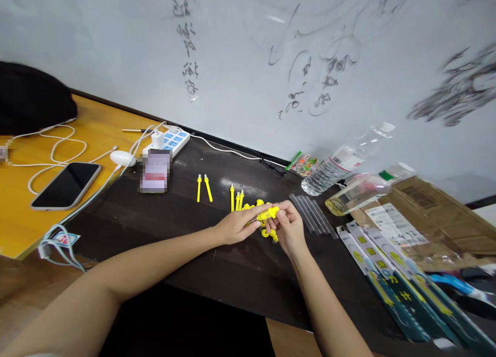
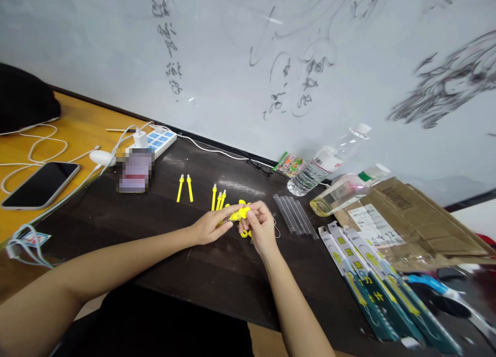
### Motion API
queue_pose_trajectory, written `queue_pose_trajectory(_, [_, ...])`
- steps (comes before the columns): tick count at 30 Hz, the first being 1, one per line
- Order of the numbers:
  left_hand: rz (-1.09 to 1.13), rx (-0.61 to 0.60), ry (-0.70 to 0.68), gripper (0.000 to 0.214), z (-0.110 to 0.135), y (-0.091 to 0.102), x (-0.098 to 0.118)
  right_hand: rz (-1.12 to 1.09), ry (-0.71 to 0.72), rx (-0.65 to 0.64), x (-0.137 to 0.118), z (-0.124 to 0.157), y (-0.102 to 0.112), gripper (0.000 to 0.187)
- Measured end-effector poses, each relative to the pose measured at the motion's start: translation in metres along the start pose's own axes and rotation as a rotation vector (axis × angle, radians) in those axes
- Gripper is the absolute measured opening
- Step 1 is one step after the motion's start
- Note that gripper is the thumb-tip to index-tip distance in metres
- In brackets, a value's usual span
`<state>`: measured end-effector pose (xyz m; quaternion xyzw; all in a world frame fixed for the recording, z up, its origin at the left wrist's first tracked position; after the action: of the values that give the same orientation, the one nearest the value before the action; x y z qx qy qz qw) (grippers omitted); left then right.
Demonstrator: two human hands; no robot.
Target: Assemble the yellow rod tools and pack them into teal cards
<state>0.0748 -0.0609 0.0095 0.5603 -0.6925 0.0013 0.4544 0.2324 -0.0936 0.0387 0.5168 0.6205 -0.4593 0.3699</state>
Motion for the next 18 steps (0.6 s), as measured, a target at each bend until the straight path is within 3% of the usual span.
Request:
queue_pose_trajectory(10, [-0.006,0.001,0.0,0.051,-0.0009,-0.0007,-0.0007,0.078,0.088,0.058,0.0081,0.0015,0.0036,0.023])
queue_pose_trajectory(18, [-0.023,0.017,0.012,0.051,-0.0015,-0.0016,-0.003,0.07,0.002,0.01,0.0022,0.001,0.0085,0.028])
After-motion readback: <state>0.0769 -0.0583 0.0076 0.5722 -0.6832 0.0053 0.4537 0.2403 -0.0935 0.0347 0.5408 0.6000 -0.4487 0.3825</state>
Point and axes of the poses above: each hand's wrist, its own z-axis away from the middle knuckle, its own y-axis out of the back of the hand, x = y × z, the point moved 1 cm from there along -z, towards the middle knuckle
